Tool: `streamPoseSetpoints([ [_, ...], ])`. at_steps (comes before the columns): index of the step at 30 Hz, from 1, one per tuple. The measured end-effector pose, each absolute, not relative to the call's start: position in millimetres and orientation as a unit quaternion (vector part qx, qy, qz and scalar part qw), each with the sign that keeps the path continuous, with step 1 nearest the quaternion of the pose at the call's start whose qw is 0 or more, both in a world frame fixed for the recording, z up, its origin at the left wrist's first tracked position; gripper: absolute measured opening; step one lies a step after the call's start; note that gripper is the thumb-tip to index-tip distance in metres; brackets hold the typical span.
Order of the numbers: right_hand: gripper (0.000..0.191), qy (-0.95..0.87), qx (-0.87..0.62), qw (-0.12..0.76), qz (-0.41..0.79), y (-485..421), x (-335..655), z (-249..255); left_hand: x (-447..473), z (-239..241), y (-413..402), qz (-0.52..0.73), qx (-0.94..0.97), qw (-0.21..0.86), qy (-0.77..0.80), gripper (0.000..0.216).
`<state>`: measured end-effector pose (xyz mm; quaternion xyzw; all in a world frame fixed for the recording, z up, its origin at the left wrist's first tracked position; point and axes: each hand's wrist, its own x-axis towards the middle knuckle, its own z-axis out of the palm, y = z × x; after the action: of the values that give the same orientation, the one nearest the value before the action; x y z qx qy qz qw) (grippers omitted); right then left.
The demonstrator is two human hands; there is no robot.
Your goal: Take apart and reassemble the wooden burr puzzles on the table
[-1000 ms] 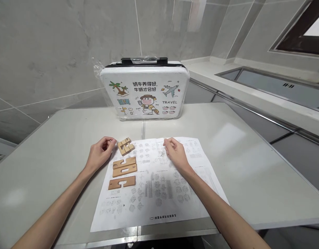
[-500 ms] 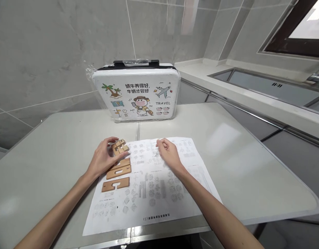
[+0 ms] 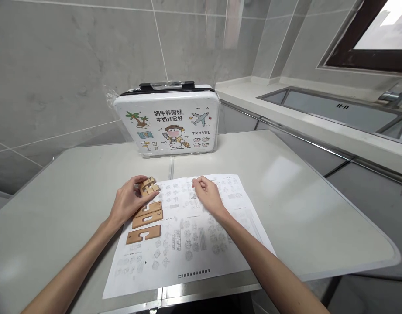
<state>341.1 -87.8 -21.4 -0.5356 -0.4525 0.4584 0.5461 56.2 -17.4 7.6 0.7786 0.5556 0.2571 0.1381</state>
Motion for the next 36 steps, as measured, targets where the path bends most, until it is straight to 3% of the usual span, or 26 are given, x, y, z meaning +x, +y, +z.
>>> streamPoseSetpoints([
  [8, 0.044, -0.474, -0.501, 0.543, 0.479, -88, 340, -14, 85, 26, -35, 0.306, 0.803, 0.161, 0.486, 0.059],
  [17, 0.050, -0.469, -0.315, 0.423, 0.708, -93, 342, -7, 144, 30, -66, 0.320, 0.860, 0.211, 0.335, 0.054],
  [28, 0.046, -0.422, -0.319, 0.448, 0.721, -91, 344, -8, 130, 26, -55, 0.286, 0.810, 0.351, 0.373, 0.071],
  [36, 0.048, -0.371, -0.386, 0.509, 0.674, -88, 348, -5, 133, 21, -49, 0.386, 0.672, 0.541, 0.328, 0.072],
])
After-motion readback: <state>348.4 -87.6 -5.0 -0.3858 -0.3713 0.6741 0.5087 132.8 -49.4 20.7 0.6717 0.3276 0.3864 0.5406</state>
